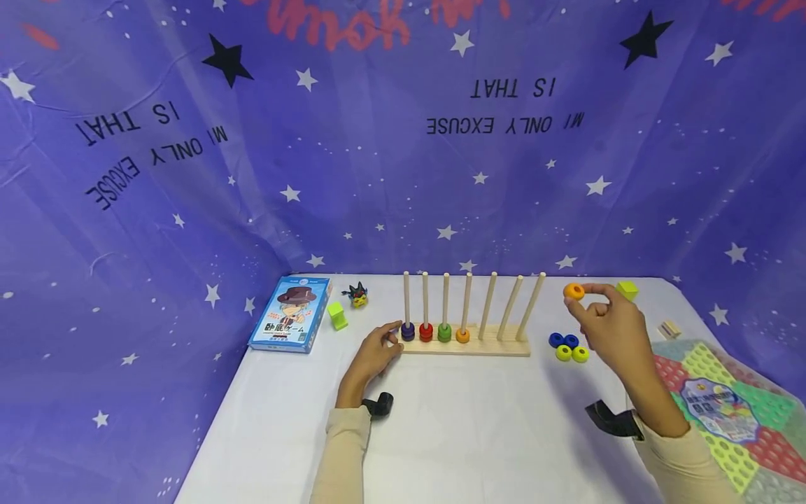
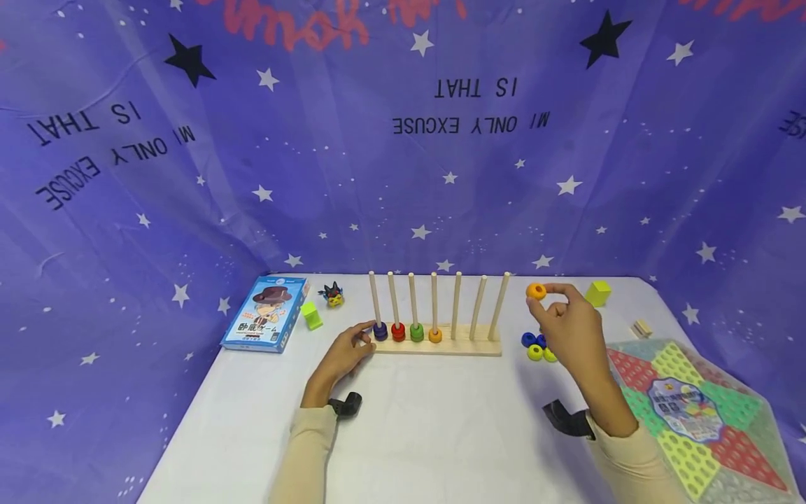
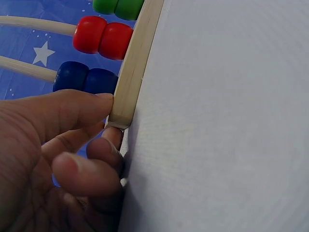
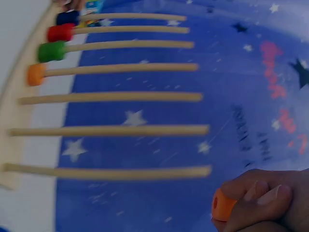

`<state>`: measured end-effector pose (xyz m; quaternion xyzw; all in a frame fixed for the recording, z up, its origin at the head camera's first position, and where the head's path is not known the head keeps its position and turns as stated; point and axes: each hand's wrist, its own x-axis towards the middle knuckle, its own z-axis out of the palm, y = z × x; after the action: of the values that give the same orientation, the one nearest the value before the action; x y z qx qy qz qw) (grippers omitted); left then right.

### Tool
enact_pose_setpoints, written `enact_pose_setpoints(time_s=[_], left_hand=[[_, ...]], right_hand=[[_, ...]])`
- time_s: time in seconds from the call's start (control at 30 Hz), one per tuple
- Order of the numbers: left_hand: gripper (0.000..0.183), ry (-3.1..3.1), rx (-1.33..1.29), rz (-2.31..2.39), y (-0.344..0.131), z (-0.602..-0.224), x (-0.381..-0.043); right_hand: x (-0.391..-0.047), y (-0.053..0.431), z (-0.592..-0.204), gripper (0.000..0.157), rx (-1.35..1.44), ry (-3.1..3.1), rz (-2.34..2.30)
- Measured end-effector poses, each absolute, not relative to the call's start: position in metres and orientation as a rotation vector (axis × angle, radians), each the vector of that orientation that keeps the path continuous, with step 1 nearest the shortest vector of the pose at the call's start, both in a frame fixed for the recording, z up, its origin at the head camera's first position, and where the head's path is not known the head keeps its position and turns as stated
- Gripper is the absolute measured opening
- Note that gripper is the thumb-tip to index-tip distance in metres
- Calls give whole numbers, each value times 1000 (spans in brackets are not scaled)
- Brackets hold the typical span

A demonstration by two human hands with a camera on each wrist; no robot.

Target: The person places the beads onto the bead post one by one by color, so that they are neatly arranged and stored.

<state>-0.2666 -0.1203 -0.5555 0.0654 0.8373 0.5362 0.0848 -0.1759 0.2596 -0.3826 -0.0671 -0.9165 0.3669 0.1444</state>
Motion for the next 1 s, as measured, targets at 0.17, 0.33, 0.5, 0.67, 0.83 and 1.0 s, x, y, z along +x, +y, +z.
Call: enact_pose_setpoints(time_s=[0.17, 0.33, 0.5, 0.67, 0.83, 1.0], left_hand=[[54, 2495, 211, 1600, -119, -558, -267], [53, 2495, 211, 1599, -118, -558, -267], [52, 2482, 214, 1608, -115, -554, -268], [53, 2488, 216, 1593, -115, -550, -270], [53, 2487, 196, 1608, -118, -550, -271], [53, 2490, 213, 1595, -121, -552, -268]], right_hand=[[-195, 228, -346, 70, -31, -2699, 1110], [-217, 190, -335, 63, 125, -2839, 1164], [-231, 165, -340, 51, 180, -2889, 1161], [-237, 154, -344, 44, 201, -2887, 1098], [-240, 149, -346, 46, 258, -2877, 1094], [-234, 155, -350, 61, 285, -2826, 1118]])
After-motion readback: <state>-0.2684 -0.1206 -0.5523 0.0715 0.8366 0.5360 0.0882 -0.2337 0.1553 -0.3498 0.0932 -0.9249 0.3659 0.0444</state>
